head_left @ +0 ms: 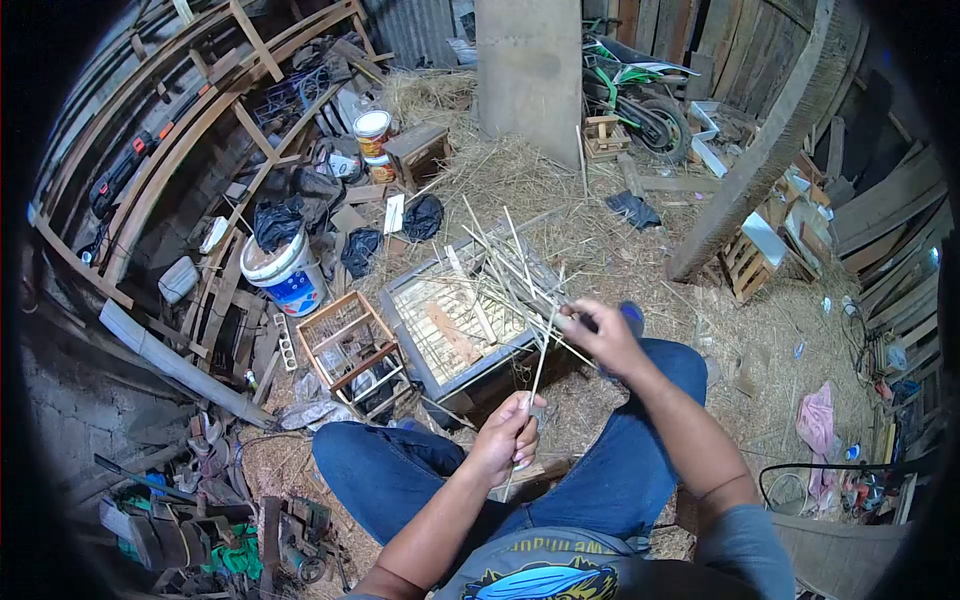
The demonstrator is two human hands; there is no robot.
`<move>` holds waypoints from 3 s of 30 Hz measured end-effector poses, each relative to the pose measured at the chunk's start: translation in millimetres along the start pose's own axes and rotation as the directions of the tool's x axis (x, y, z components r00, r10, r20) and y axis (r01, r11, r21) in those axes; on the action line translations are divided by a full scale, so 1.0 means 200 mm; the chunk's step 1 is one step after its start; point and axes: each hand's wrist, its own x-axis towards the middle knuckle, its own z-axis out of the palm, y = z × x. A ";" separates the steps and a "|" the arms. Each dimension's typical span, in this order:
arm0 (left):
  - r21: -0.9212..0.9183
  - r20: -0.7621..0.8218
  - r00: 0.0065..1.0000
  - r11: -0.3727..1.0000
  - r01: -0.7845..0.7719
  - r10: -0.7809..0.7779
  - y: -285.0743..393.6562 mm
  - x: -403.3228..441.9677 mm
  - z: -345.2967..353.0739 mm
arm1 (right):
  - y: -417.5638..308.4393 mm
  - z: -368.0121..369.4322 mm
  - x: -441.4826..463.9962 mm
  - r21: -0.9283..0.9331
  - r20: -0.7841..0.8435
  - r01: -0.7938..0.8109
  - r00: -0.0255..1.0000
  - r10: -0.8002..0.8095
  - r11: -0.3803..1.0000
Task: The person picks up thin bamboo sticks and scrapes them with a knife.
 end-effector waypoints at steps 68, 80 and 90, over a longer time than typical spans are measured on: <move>0.501 -0.158 0.934 0.841 -0.203 0.320 -0.02 0.08 -0.05 | 0.02 -0.22 -0.04 -0.774 0.223 0.056 0.957 0.188 0.630; 0.562 -0.152 0.937 0.807 -0.181 0.316 -0.09 0.11 -0.10 | 0.01 -0.09 -0.12 -0.687 0.270 0.119 0.958 0.100 0.717; 0.522 -0.166 0.908 0.816 -0.251 0.385 -0.07 0.08 -0.06 | -0.03 -0.10 -0.12 -0.705 0.056 -0.085 0.983 0.175 0.704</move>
